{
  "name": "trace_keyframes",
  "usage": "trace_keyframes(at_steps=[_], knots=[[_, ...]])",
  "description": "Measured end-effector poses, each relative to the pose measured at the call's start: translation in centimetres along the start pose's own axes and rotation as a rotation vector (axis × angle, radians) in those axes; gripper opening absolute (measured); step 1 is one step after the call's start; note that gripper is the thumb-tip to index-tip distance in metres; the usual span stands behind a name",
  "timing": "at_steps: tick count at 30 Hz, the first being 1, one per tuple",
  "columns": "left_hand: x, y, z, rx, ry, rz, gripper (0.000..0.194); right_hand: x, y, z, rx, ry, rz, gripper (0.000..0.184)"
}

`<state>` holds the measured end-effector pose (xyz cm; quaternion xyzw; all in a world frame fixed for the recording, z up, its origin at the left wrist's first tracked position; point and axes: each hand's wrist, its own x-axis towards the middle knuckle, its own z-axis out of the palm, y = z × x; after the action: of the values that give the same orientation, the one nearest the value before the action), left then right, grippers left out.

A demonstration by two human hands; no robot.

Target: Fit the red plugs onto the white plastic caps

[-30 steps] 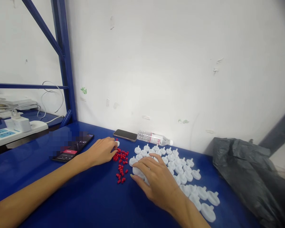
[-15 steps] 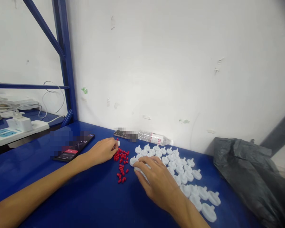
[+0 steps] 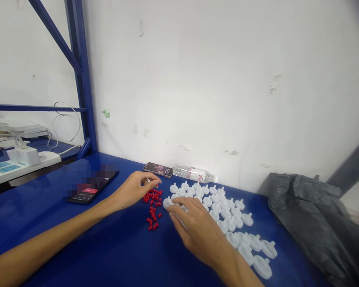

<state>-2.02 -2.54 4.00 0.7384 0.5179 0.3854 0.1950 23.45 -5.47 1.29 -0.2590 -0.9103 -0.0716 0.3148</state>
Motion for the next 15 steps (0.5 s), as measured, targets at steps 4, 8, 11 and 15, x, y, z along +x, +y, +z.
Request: trace_keyframes(at_steps=[4, 8, 11, 15], knots=[[-0.7, 0.7, 1.2, -0.186, -0.098, -0.012, 0.041, 0.0, 0.0, 0.1, 0.01, -0.009, 0.001, 0.023], [-1.3, 0.6, 2.4, -0.316, -0.172, -0.04, 0.033, 0.0, 0.2, 0.3, 0.014, -0.015, 0.001, 0.023], [-1.5, 0.6, 2.6, -0.375, -0.173, -0.06, 0.029, -0.1, 0.3, 0.4, 0.014, -0.009, -0.004, 0.023], [-1.6, 0.8, 2.5, -0.432, -0.164, -0.079, 0.026, -0.1, 0.3, 0.3, 0.021, -0.007, 0.0, 0.023]])
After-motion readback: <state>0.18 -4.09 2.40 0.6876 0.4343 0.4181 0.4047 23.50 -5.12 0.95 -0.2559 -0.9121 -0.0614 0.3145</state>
